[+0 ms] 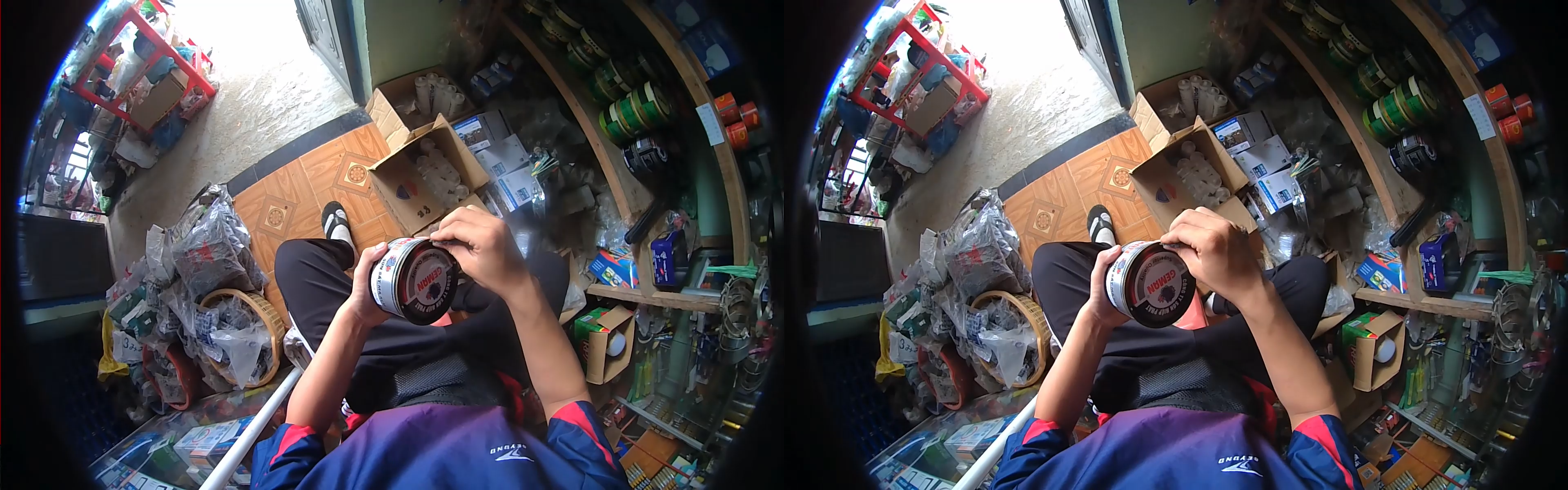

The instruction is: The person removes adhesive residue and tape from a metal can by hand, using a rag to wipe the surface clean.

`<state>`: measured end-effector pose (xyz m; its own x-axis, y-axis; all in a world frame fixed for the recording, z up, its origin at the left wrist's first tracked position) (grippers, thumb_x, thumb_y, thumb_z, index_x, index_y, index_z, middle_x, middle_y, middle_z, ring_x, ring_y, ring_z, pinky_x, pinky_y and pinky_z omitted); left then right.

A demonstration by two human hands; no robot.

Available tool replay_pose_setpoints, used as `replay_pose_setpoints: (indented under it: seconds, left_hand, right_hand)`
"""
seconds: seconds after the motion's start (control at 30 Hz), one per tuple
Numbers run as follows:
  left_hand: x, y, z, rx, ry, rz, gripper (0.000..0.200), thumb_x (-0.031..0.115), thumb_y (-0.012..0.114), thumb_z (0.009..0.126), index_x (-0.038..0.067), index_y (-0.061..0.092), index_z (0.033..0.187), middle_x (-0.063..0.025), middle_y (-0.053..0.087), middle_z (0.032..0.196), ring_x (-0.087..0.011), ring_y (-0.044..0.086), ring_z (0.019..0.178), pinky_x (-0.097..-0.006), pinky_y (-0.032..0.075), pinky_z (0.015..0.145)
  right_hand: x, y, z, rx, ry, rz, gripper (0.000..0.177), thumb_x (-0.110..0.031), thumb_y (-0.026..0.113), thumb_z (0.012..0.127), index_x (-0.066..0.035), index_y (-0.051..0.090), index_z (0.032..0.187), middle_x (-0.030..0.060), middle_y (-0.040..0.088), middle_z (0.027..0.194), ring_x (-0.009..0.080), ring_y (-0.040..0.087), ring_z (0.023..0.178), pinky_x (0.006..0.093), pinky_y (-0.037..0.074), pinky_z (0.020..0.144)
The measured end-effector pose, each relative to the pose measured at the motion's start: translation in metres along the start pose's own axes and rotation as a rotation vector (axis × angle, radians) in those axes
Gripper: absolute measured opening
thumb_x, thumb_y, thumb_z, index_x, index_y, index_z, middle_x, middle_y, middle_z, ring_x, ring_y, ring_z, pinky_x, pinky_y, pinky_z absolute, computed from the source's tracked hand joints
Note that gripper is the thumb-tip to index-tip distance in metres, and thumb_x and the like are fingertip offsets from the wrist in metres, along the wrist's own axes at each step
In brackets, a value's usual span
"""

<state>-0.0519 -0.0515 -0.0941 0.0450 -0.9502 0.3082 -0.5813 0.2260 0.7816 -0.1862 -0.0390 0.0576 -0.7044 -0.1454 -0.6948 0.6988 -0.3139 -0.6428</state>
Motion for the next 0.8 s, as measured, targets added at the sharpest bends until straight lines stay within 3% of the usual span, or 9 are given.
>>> replay_pose_setpoints:
  seconds: [0.1,0.2,0.4,0.6,0.8]
  left_hand:
    - [0.0,0.0,-0.002,0.049,-0.002,0.022,0.074,0.065,0.046,0.087,0.01,0.055,0.136,-0.0158,0.067,0.119,-0.0302,0.068,0.102,-0.0465,0.057,0.085]
    - [-0.001,-0.002,-0.002,0.079,0.006,0.015,0.074,0.065,0.047,0.087,0.009,0.055,0.134,-0.0158,0.067,0.118,-0.0298,0.069,0.101,-0.0461,0.058,0.085]
    - [0.001,-0.001,-0.002,0.04,-0.015,0.034,0.073,0.065,0.047,0.087,0.01,0.056,0.133,-0.0147,0.067,0.117,-0.0293,0.068,0.102,-0.0448,0.057,0.086]
    - [-0.007,-0.009,0.007,0.014,-0.053,-0.063,0.07,0.064,0.047,0.087,0.011,0.057,0.132,-0.014,0.067,0.118,-0.0299,0.068,0.102,-0.0475,0.056,0.086]
    - [0.001,-0.009,0.001,0.057,-0.019,0.026,0.068,0.063,0.048,0.087,0.011,0.058,0.13,-0.0138,0.067,0.119,-0.03,0.067,0.103,-0.0485,0.056,0.086]
  right_hand:
    - [-0.005,0.001,0.0,0.089,-0.057,0.084,0.014,0.003,0.073,0.071,-0.002,0.07,0.084,0.0094,0.069,0.083,0.0273,0.066,0.078,0.0357,0.053,0.071]
    - [0.0,0.0,0.003,0.06,0.046,0.118,0.016,0.003,0.073,0.071,-0.003,0.071,0.086,0.0096,0.07,0.083,0.0269,0.066,0.077,0.0352,0.053,0.071]
    - [-0.006,0.002,0.0,0.008,-0.034,-0.078,0.015,0.003,0.074,0.072,-0.003,0.072,0.086,0.0077,0.071,0.087,0.0246,0.066,0.08,0.0332,0.053,0.071]
    - [-0.023,0.016,0.0,0.094,-0.068,0.066,0.014,-0.002,0.074,0.074,-0.007,0.072,0.087,0.004,0.066,0.085,0.0238,0.063,0.08,0.0343,0.053,0.07]
    - [0.003,0.006,-0.001,0.071,-0.075,-0.018,0.017,0.001,0.074,0.07,-0.006,0.073,0.086,0.0055,0.065,0.086,0.0239,0.064,0.082,0.0351,0.052,0.071]
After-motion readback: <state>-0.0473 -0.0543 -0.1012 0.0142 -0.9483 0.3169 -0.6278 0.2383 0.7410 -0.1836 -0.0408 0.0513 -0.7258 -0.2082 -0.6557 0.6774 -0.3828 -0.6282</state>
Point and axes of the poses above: each hand's wrist, its own z-axis towards the middle knuckle, its own y-axis out of the palm, x = y × z, the point moved 9 cm from there along z, towards the middle knuckle
